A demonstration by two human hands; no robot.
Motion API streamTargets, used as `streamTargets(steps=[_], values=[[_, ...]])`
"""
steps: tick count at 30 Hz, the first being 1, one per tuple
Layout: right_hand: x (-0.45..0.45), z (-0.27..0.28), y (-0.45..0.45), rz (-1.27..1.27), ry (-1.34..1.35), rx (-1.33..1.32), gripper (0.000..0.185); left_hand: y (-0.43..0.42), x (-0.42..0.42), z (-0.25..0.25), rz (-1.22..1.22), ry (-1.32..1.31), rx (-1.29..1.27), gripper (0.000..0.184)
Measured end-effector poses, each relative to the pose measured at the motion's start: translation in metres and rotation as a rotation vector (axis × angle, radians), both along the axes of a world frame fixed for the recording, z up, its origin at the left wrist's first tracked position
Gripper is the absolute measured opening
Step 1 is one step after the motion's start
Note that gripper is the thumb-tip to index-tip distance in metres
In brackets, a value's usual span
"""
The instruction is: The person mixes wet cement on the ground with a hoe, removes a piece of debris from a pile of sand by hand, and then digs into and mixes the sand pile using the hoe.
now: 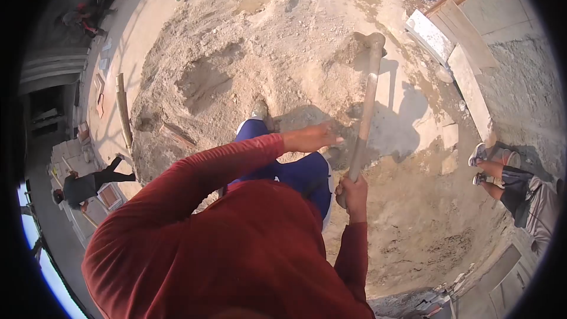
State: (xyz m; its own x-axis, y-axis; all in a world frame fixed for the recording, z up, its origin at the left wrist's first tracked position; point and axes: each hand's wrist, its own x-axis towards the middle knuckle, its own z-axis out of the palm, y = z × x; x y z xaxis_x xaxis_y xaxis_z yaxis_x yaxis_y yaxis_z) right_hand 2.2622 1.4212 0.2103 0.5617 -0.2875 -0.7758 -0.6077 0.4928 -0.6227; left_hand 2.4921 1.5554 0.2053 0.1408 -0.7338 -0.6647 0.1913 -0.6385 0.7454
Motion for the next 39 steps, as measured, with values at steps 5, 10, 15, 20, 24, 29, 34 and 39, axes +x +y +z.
streamTargets(steps=[5, 10, 15, 20, 24, 29, 34, 39], values=[[0.155, 0.034, 0.044, -0.110, -0.480, -0.082, 0.016, -0.076, 0.061, 0.037, 0.562, -0.260, -0.438, 0.056], [0.371, 0.048, 0.052, -0.151, -0.857, -0.091, 0.022, -0.078, 0.266, 0.079, 0.445, -0.584, -0.553, 0.057], [0.471, -0.048, 0.106, -0.182, -0.601, -0.298, 0.026, -0.031, 0.340, -0.028, 0.292, -0.930, -0.168, 0.056], [0.325, -0.191, 0.218, -0.011, -0.028, 0.205, 0.027, 0.112, 0.216, -0.297, 0.066, -0.726, 0.372, 0.062], [0.240, -0.249, 0.198, -0.062, -0.045, 0.491, 0.014, 0.117, 0.129, -0.333, 0.091, -0.558, 0.413, 0.041], [0.149, -0.198, 0.084, 0.015, -0.103, 0.513, 0.009, 0.030, 0.068, -0.270, 0.771, 0.094, 0.356, 0.031], [-0.160, -0.146, 0.050, 0.149, 0.068, 0.214, 0.017, -0.022, -0.081, -0.295, 1.057, 0.466, 0.347, 0.033], [-0.525, -0.062, 0.070, 0.404, 0.577, -0.395, 0.025, -0.052, -0.435, -0.239, 0.558, 1.179, 0.475, 0.035]])
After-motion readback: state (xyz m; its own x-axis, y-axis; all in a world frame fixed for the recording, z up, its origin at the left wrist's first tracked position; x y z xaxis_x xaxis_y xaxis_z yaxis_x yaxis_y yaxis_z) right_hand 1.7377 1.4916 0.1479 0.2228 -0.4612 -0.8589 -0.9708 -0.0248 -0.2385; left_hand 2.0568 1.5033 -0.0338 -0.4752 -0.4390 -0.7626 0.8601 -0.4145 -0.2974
